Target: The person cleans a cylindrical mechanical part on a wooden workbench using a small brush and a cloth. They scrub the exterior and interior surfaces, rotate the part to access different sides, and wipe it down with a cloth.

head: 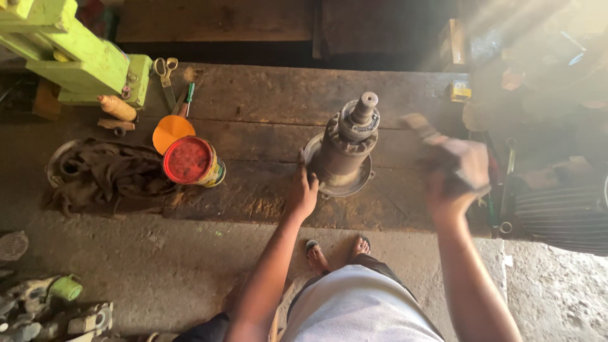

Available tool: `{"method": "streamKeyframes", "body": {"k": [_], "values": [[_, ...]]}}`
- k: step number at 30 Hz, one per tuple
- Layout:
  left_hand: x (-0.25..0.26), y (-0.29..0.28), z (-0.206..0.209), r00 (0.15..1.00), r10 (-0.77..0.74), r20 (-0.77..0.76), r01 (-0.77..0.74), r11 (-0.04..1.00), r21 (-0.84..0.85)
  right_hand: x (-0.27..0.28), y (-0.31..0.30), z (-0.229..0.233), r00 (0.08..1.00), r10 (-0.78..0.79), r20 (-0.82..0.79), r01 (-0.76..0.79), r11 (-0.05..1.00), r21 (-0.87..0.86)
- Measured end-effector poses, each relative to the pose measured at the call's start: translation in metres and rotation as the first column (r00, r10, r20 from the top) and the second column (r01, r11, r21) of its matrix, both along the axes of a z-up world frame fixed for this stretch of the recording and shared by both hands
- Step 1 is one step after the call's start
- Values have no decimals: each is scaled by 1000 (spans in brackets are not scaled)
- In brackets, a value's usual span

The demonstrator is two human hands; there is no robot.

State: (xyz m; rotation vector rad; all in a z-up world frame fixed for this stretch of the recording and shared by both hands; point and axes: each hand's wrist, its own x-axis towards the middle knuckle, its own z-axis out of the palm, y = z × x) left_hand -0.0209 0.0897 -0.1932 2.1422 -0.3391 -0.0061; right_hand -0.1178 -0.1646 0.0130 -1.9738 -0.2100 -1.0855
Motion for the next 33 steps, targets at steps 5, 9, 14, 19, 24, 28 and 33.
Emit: {"method": "streamKeyframes", "body": {"k": [5,9,14,19,24,28,33], "values": [[4,1,21,999,-22,33,21,999,50,-22,-10,-8,962,224,-158,-211,973,95],[10,-6,74,988,150,16,-150,966,212,-26,-13,-11,975,118,-188,-80,977,197],[20,-30,147,897,-80,435,154,979,-137,-31,-19,-25,919,290,-266,-219,939,266],[33,-58,191,871,-206,446,311,934,-177,-24,-12,-4,931,-251,-265,221,966,-138],[30,-60,198,864,-184,469,314,924,-217,-30,27,32,964,-55,-261,19,990,-138],[23,-42,194,918,-35,396,182,923,-338,-32,28,37,930,268,-251,-250,963,100],[23,-39,182,947,-135,292,249,883,-399,-28,-8,13,882,397,-253,-377,918,124]]}}
